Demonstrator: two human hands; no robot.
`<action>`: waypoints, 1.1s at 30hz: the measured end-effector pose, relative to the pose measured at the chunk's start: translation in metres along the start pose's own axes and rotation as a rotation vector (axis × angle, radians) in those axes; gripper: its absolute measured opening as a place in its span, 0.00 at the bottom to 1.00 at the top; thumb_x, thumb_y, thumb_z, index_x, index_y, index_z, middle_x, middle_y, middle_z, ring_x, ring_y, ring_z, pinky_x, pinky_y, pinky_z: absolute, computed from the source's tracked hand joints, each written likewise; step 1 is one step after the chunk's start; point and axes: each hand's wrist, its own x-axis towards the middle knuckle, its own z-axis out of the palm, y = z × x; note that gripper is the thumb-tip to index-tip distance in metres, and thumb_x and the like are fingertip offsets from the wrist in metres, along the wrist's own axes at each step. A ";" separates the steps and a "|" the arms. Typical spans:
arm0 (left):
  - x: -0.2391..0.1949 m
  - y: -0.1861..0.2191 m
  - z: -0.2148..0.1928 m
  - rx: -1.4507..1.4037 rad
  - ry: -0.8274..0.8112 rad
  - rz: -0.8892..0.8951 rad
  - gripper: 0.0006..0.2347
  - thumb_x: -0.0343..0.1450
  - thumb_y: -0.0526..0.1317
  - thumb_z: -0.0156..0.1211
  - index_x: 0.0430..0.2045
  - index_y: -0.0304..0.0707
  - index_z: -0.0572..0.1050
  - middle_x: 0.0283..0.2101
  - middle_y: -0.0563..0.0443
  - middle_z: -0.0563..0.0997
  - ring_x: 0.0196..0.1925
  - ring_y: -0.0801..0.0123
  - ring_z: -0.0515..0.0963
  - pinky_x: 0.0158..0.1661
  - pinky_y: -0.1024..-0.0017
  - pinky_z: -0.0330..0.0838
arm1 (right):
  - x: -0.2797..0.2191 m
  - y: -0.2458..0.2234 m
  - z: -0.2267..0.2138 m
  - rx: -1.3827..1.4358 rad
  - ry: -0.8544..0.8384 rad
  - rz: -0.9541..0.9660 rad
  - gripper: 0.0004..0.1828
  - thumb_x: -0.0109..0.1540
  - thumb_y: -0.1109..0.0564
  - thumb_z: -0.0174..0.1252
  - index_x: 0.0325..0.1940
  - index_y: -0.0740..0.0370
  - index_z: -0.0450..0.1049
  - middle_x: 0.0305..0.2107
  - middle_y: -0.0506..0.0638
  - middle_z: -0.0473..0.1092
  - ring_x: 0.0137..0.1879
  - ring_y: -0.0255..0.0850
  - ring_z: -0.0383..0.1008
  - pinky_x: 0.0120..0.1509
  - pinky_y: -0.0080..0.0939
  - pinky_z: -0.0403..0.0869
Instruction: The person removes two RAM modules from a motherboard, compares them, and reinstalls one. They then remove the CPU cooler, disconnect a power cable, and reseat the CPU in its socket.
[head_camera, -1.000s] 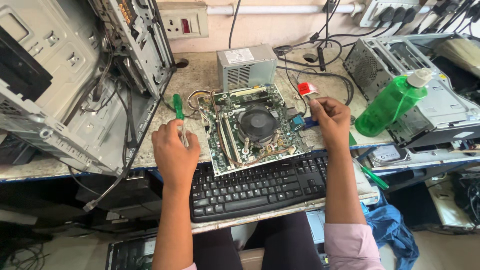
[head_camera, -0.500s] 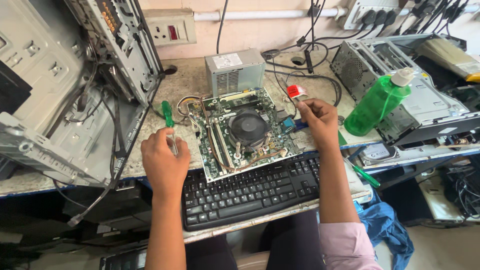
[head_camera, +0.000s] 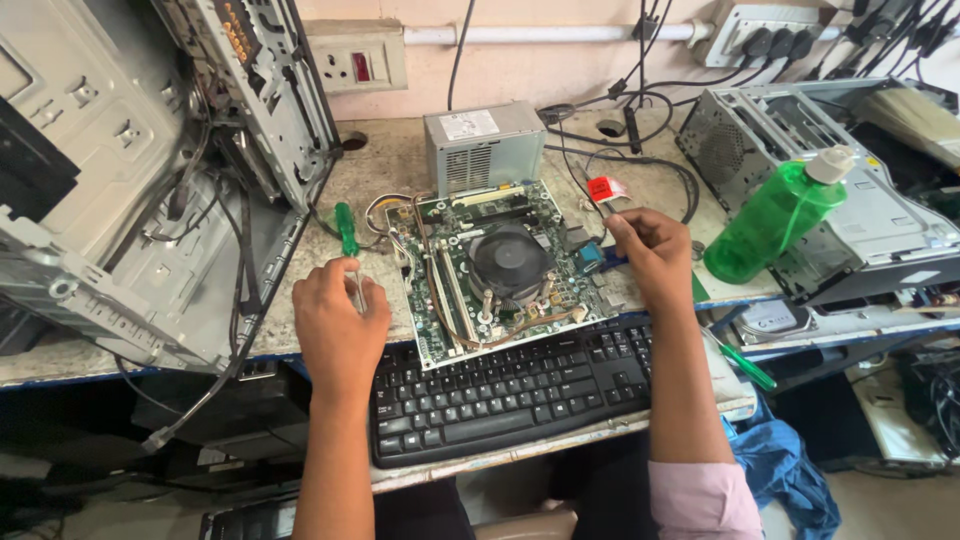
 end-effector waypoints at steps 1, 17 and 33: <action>-0.001 0.000 0.000 -0.003 0.010 0.006 0.09 0.67 0.34 0.62 0.39 0.31 0.77 0.32 0.42 0.78 0.40 0.49 0.73 0.44 0.54 0.69 | -0.001 0.000 0.000 -0.003 0.006 0.002 0.08 0.65 0.58 0.63 0.42 0.68 0.80 0.26 0.40 0.72 0.30 0.26 0.66 0.34 0.28 0.62; 0.000 0.003 0.003 0.018 0.020 0.020 0.10 0.67 0.34 0.62 0.40 0.31 0.77 0.32 0.41 0.77 0.40 0.47 0.74 0.44 0.53 0.68 | -0.044 -0.029 0.006 -0.214 -0.064 0.034 0.11 0.66 0.57 0.61 0.49 0.65 0.80 0.25 0.44 0.75 0.31 0.27 0.70 0.35 0.28 0.67; -0.001 0.001 0.005 0.013 0.004 0.010 0.09 0.69 0.34 0.61 0.41 0.31 0.78 0.33 0.42 0.78 0.42 0.48 0.75 0.46 0.54 0.69 | -0.065 -0.035 0.002 -0.180 -0.015 -0.040 0.12 0.71 0.58 0.52 0.50 0.68 0.78 0.33 0.50 0.77 0.40 0.34 0.76 0.47 0.33 0.73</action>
